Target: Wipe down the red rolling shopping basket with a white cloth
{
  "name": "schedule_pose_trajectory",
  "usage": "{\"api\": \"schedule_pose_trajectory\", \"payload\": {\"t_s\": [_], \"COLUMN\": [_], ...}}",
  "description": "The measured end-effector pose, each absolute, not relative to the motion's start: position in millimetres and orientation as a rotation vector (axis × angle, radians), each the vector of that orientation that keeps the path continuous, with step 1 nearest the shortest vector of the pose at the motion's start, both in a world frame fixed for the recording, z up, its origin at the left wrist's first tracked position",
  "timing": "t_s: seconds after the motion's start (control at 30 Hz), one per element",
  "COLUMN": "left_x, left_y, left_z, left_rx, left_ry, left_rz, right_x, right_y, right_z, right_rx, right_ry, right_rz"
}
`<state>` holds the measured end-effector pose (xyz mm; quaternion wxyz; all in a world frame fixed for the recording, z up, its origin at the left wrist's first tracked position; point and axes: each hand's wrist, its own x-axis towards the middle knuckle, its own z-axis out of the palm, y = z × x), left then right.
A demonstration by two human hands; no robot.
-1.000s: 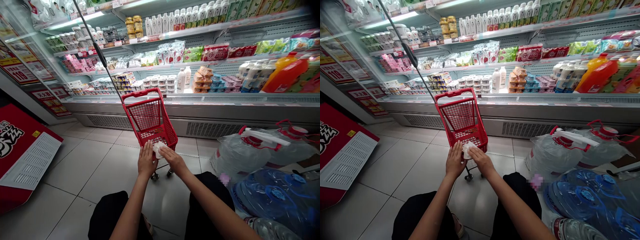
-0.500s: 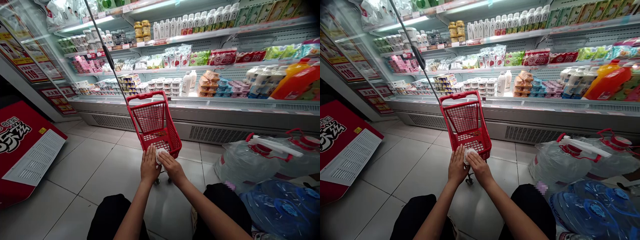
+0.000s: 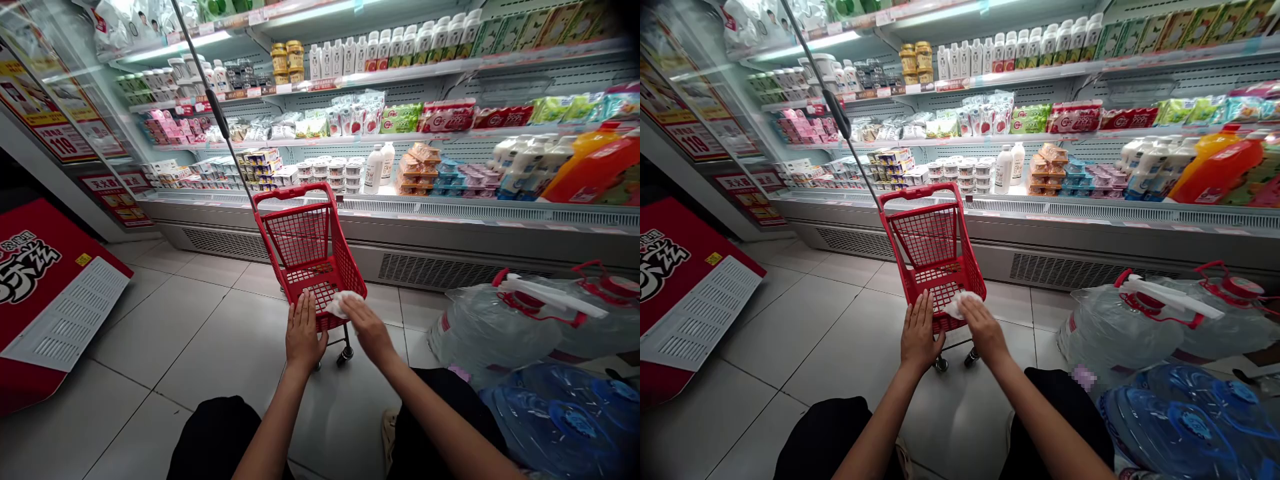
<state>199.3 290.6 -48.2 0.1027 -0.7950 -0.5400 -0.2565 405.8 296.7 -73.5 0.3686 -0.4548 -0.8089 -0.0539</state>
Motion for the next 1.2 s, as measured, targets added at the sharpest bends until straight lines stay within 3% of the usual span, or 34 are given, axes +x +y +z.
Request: {"api": "schedule_pose_trajectory", "payload": {"t_s": [0.17,0.5,0.77,1.2], "left_x": [193,183,188,172], "left_y": [290,290,286,279], "left_z": [-49,-42,-50,-43], "left_rx": [-2.362,-2.397,-2.406,-2.475], "left_ry": [-1.604,-1.545,-1.563,-1.446], "left_rz": [-0.718,-0.654,-0.668,-0.637], "right_x": [347,460,384,513], "right_y": [288,305,282,365], "right_z": [-76,-71,-67,-38], "right_rx": [-1.015,-1.195,-0.992,-0.822], "right_ry": [-2.145,-2.068,-2.200,-2.438], "right_rz": [-0.103,-0.131,-0.047,0.057]}}
